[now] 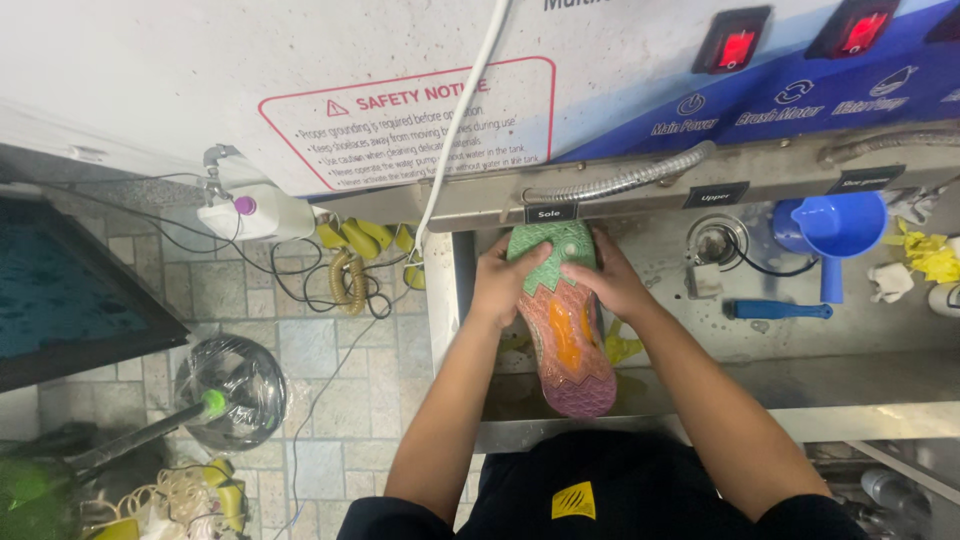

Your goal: The person cleans a colorful sneaker using a handheld spray bottle, a brush, and a sink. They spray the shoe, scrub the sole and upper, rinse it under running water, and repeat the process to remove dirt.

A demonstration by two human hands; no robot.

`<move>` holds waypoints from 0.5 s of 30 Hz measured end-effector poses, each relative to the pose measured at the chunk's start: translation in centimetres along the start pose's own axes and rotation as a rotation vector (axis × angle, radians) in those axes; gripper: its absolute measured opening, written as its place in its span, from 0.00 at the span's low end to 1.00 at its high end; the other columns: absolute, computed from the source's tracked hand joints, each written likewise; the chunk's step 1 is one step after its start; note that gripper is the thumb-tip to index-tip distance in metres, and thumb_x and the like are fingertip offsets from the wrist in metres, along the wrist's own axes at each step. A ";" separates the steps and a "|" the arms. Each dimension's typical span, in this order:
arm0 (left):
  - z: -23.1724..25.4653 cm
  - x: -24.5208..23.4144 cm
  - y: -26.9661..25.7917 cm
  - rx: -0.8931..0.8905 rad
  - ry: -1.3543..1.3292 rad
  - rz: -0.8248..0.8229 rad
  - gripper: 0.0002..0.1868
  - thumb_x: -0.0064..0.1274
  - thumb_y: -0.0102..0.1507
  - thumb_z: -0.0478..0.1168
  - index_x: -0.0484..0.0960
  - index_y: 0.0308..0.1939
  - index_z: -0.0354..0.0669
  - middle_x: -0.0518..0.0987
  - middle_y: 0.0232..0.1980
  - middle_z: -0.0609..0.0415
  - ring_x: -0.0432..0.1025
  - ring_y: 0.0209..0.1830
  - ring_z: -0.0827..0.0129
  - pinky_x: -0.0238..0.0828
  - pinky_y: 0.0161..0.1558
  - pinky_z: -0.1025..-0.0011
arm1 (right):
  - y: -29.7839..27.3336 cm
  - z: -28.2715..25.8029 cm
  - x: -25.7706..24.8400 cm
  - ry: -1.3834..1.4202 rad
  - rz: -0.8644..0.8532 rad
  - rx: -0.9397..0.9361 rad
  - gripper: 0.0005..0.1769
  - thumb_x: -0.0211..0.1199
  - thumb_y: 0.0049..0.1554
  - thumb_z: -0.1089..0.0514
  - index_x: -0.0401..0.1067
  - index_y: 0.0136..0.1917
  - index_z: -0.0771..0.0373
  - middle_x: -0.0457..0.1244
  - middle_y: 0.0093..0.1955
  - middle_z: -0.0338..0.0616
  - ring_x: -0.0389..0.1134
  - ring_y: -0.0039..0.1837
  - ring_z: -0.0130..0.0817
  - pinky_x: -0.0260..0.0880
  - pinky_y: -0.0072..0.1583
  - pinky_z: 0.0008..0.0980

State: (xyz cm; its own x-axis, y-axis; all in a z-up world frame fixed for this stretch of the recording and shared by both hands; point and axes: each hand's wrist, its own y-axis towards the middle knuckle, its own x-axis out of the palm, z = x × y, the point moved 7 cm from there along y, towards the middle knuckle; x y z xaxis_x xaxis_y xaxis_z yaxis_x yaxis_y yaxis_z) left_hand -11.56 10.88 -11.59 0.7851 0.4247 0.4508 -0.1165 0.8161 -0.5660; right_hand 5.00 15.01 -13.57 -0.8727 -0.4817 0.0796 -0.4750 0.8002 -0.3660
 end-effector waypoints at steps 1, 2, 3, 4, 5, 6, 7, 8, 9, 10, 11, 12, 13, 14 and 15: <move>-0.1 -0.3 0.1 -0.066 -0.047 0.013 0.23 0.64 0.59 0.32 0.78 0.56 0.26 0.84 0.48 0.43 0.80 0.45 0.60 0.80 0.47 0.64 | -0.3 0.6 0.2 0.004 -0.028 0.017 0.42 0.69 0.51 0.46 0.60 0.72 0.66 0.67 0.59 0.44 0.70 0.59 0.29 0.71 0.59 0.29; 0.2 -0.1 0.4 -0.077 -0.051 -0.006 0.23 0.64 0.59 0.32 0.78 0.56 0.26 0.84 0.49 0.42 0.80 0.46 0.60 0.80 0.47 0.64 | -0.3 1.4 -0.1 0.058 -0.018 0.094 0.40 0.68 0.51 0.47 0.62 0.70 0.67 0.68 0.57 0.45 0.70 0.54 0.29 0.69 0.52 0.29; 0.4 0.0 0.8 -0.088 -0.054 -0.026 0.23 0.64 0.59 0.31 0.78 0.56 0.26 0.84 0.50 0.42 0.80 0.46 0.60 0.80 0.47 0.65 | -0.4 2.2 -0.2 0.112 -0.009 0.171 0.38 0.68 0.51 0.47 0.65 0.69 0.68 0.69 0.54 0.45 0.70 0.50 0.30 0.68 0.46 0.29; 0.2 0.1 0.8 -0.103 -0.058 -0.044 0.23 0.64 0.58 0.31 0.78 0.56 0.26 0.84 0.51 0.42 0.80 0.46 0.61 0.81 0.47 0.66 | -0.7 3.1 -0.3 0.166 0.001 0.252 0.36 0.67 0.51 0.47 0.67 0.67 0.68 0.70 0.51 0.46 0.70 0.45 0.30 0.66 0.39 0.29; 0.0 0.1 0.8 -0.100 -0.086 -0.049 0.23 0.63 0.58 0.30 0.78 0.56 0.27 0.83 0.51 0.42 0.80 0.47 0.60 0.80 0.48 0.65 | -0.8 3.3 -0.3 0.243 0.013 0.237 0.34 0.67 0.53 0.48 0.68 0.67 0.70 0.69 0.51 0.47 0.69 0.44 0.30 0.66 0.38 0.29; -0.2 -0.1 0.6 -0.097 -0.110 -0.054 0.24 0.63 0.57 0.29 0.77 0.57 0.29 0.83 0.51 0.43 0.80 0.47 0.60 0.80 0.49 0.65 | -0.8 3.4 -0.3 0.323 0.026 0.221 0.33 0.67 0.54 0.49 0.68 0.66 0.71 0.69 0.50 0.48 0.69 0.43 0.30 0.67 0.38 0.28; -0.5 -0.2 0.4 -0.095 -0.135 -0.060 0.24 0.62 0.57 0.28 0.77 0.57 0.30 0.82 0.51 0.43 0.80 0.48 0.60 0.79 0.50 0.64 | -0.7 3.3 -0.2 0.402 0.038 0.205 0.31 0.67 0.55 0.51 0.68 0.65 0.73 0.68 0.50 0.49 0.68 0.42 0.30 0.67 0.38 0.27; -0.4 -0.3 0.4 -0.060 -0.130 -0.076 0.24 0.62 0.57 0.28 0.77 0.58 0.30 0.82 0.52 0.44 0.79 0.49 0.61 0.78 0.51 0.65 | -0.4 3.2 -0.2 0.382 0.056 0.219 0.30 0.67 0.55 0.51 0.69 0.65 0.72 0.69 0.50 0.49 0.69 0.42 0.31 0.68 0.39 0.28; -0.4 -0.3 0.4 -0.025 -0.125 -0.093 0.24 0.62 0.58 0.27 0.77 0.59 0.31 0.82 0.53 0.45 0.79 0.51 0.62 0.77 0.53 0.65 | 0.0 3.0 -0.3 0.362 0.074 0.233 0.29 0.67 0.54 0.52 0.69 0.64 0.71 0.69 0.50 0.50 0.69 0.43 0.32 0.69 0.40 0.29; -0.7 -0.5 0.0 0.000 -0.123 -0.102 0.24 0.61 0.58 0.27 0.77 0.59 0.31 0.82 0.54 0.46 0.78 0.52 0.63 0.76 0.55 0.66 | 0.0 3.0 -0.2 0.343 0.093 0.259 0.29 0.66 0.53 0.53 0.69 0.63 0.70 0.69 0.50 0.50 0.69 0.43 0.33 0.69 0.41 0.30; -0.9 -0.7 -0.1 0.003 -0.123 -0.138 0.24 0.61 0.58 0.27 0.77 0.59 0.32 0.82 0.53 0.47 0.78 0.52 0.64 0.75 0.56 0.66 | 0.0 2.6 0.3 0.441 0.068 0.253 0.28 0.66 0.54 0.53 0.69 0.63 0.71 0.69 0.51 0.50 0.70 0.46 0.34 0.71 0.45 0.31; -0.8 -0.8 0.0 0.012 -0.121 -0.178 0.25 0.62 0.58 0.26 0.76 0.59 0.33 0.82 0.53 0.48 0.78 0.53 0.64 0.75 0.57 0.66 | 0.5 2.0 0.7 0.538 0.042 0.241 0.27 0.66 0.54 0.54 0.69 0.63 0.71 0.69 0.53 0.49 0.72 0.49 0.34 0.73 0.49 0.32; -0.7 -0.9 0.1 0.021 -0.119 -0.217 0.25 0.62 0.57 0.25 0.76 0.58 0.34 0.82 0.53 0.49 0.77 0.53 0.65 0.74 0.58 0.66 | 0.9 1.2 1.1 0.635 0.016 0.228 0.27 0.65 0.54 0.54 0.68 0.62 0.72 0.69 0.54 0.49 0.73 0.52 0.35 0.75 0.53 0.33; -0.7 -1.1 0.6 0.014 -0.143 -0.194 0.24 0.61 0.58 0.26 0.76 0.58 0.33 0.82 0.52 0.48 0.78 0.52 0.64 0.74 0.58 0.66 | 1.5 0.7 1.2 0.656 0.019 0.257 0.27 0.66 0.54 0.54 0.68 0.62 0.72 0.69 0.54 0.49 0.72 0.53 0.36 0.75 0.54 0.35; -0.6 -1.3 1.3 0.008 -0.166 -0.172 0.23 0.61 0.58 0.26 0.77 0.57 0.32 0.82 0.52 0.47 0.78 0.51 0.64 0.75 0.57 0.66 | 2.0 0.2 1.4 0.676 0.023 0.287 0.28 0.67 0.53 0.54 0.68 0.62 0.73 0.69 0.54 0.50 0.72 0.53 0.38 0.75 0.55 0.37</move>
State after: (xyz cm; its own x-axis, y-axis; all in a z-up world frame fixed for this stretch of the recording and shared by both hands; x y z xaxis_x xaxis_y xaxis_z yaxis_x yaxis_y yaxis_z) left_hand -12.39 11.13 -13.27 0.6829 0.3373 0.6480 0.0049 0.8849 -0.4658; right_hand 2.83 15.89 -14.43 -0.8049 -0.0662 0.5897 -0.4886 0.6379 -0.5953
